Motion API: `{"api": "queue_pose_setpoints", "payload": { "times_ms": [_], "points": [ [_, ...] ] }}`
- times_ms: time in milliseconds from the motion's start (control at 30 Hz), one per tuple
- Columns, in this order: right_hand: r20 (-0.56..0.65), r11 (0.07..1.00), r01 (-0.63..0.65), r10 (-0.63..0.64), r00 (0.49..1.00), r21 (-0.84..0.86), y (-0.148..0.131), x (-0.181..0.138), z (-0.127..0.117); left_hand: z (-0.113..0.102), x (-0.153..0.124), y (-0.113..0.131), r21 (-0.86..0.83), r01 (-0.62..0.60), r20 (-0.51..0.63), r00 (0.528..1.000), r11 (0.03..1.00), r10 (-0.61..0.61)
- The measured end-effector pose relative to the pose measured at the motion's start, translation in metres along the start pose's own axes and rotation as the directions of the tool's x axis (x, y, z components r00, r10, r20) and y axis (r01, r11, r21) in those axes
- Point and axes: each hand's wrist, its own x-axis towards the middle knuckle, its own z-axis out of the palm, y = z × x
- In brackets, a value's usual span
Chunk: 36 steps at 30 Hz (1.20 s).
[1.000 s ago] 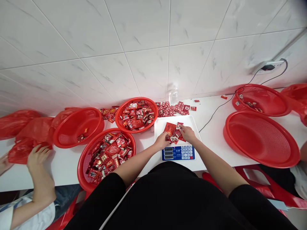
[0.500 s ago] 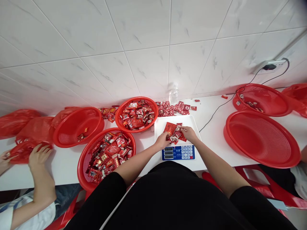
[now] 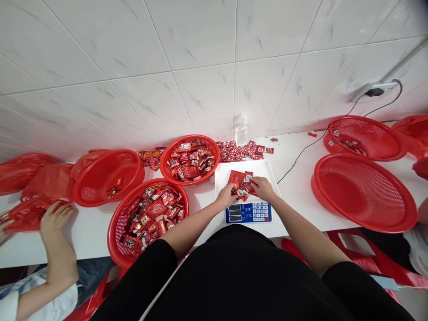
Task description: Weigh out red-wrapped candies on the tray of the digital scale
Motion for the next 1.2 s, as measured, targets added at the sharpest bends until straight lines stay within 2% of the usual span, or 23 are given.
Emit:
{"api": "queue_pose_setpoints", "payload": {
  "times_ms": [367,600,900,1200],
  "points": [
    [0.034,0.999,0.033,-0.032,0.999,-0.039,-0.010,-0.011,-0.003,-0.001,-0.003,-0.001,-0.028,-0.013,-0.002,1.000,1.000,0.013],
    [0.103,0.985,0.098,-0.084,0.991,-0.142,-0.019,-0.027,0.009,-0.002,-0.006,-0.001,-0.072,0.031,-0.023,0.999,0.997,-0.032],
    [0.054,0.947,0.125,-0.114,0.992,-0.296,-0.029,-0.027,0.029,-0.004,-0.003,0.003,-0.045,0.131,0.018,0.991,0.990,-0.130],
    [-0.037,0.948,0.180,-0.196,0.980,-0.264,-0.022,-0.026,0.031,-0.004,-0.003,0.004,-0.038,0.126,0.018,0.992,0.991,-0.125]
  ]
}}
